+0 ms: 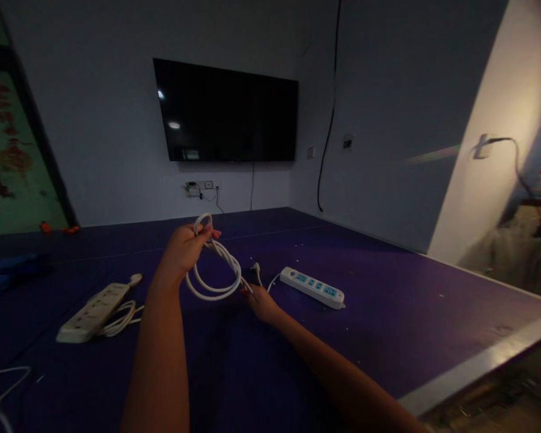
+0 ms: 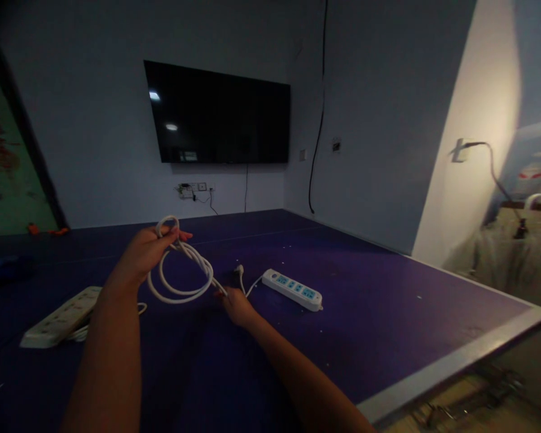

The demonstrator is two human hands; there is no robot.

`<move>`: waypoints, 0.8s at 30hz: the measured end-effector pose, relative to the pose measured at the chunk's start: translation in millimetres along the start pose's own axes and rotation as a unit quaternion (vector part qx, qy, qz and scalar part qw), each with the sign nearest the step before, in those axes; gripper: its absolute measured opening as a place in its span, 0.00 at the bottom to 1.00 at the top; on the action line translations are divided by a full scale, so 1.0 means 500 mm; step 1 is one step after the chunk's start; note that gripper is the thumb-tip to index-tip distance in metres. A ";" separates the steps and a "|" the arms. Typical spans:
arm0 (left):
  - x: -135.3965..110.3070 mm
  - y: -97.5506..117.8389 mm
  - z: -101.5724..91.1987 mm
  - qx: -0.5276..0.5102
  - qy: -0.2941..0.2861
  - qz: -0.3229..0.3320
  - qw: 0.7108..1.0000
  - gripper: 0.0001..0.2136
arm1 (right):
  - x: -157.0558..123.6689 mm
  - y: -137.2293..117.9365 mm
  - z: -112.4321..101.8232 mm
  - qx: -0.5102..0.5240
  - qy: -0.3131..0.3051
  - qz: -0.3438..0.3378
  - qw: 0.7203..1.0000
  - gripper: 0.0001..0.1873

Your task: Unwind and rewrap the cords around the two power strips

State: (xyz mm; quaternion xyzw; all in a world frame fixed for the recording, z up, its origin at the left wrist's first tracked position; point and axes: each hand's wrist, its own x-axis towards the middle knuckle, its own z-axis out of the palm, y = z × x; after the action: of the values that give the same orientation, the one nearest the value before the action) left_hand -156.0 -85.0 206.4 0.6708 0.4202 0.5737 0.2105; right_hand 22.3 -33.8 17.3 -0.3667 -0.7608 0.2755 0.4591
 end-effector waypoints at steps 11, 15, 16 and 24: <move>-0.010 0.047 0.035 -0.140 0.170 0.056 0.974 0.14 | 0.014 0.019 -0.018 -0.005 0.028 0.007 1.000 0.09; -0.030 0.085 0.045 -0.206 0.217 0.104 0.949 0.13 | 0.012 0.019 -0.021 -0.008 0.031 -0.002 0.999 0.08; -0.039 0.096 0.045 -0.217 0.227 0.119 0.942 0.13 | 0.012 0.019 -0.020 -0.010 0.032 -0.003 0.999 0.08; -0.089 0.161 0.050 -0.287 0.192 0.187 0.920 0.11 | 0.009 0.005 -0.022 -0.032 0.024 -0.013 0.999 0.10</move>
State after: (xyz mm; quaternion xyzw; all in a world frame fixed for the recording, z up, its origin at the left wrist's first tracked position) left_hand -106.0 -160.7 235.3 0.5245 0.1369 0.8167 0.1981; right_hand 31.8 -27.9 22.4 -0.3775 -0.7626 0.2359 0.4693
